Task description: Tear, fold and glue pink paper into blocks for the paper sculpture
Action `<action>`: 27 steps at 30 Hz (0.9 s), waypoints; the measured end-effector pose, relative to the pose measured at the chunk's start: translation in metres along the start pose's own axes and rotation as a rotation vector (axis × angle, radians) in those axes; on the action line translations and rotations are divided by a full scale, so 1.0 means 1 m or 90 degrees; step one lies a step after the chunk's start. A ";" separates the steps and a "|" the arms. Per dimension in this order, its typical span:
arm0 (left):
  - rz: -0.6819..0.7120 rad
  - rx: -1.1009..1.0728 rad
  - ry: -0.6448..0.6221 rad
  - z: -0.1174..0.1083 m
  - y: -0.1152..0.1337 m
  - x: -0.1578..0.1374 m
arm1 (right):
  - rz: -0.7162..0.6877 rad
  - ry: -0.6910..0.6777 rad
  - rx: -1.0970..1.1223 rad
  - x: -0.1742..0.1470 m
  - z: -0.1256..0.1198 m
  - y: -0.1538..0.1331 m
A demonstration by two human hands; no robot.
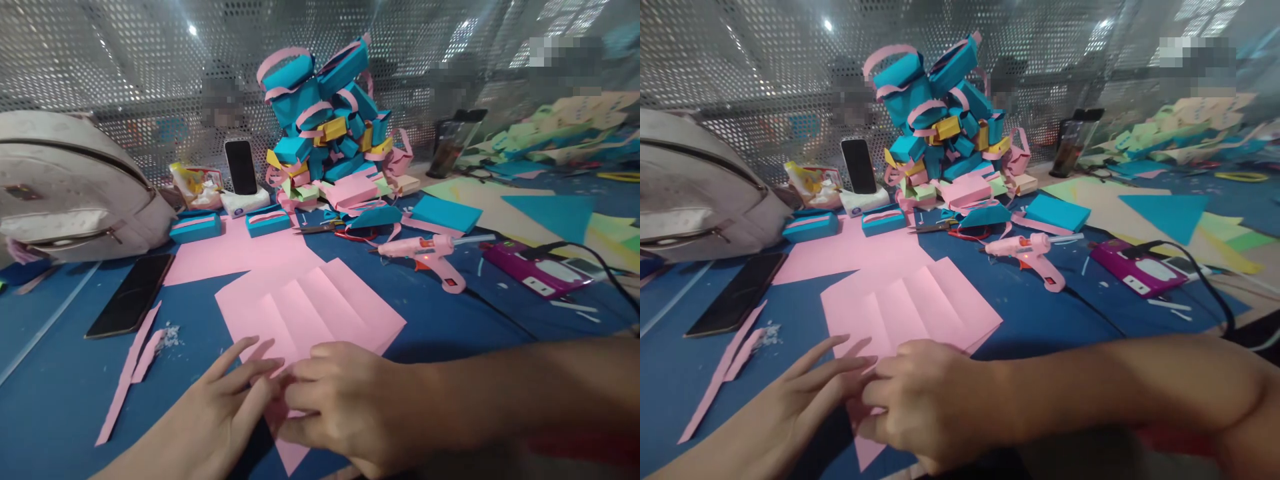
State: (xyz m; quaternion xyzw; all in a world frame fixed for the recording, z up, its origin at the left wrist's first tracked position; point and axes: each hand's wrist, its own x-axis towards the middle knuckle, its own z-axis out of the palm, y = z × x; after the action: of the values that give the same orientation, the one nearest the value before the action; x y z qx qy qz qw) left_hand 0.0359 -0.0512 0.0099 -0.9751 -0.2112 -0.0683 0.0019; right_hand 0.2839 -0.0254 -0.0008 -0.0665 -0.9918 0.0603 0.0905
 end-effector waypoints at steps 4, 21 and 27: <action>-0.022 0.001 -0.033 0.005 0.002 0.000 | 0.011 0.013 0.021 0.002 -0.001 0.002; -0.047 0.093 0.092 0.009 0.027 0.046 | 0.431 0.045 -0.307 -0.128 -0.008 0.005; -0.130 0.256 -0.048 0.019 0.043 0.093 | 0.496 0.039 -0.306 -0.089 -0.030 0.003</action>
State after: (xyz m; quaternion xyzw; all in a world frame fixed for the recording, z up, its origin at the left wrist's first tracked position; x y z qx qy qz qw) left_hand 0.1400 -0.0514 0.0046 -0.9305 -0.3182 0.0121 0.1811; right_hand 0.3768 -0.0318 0.0131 -0.4554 -0.8756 -0.1436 0.0725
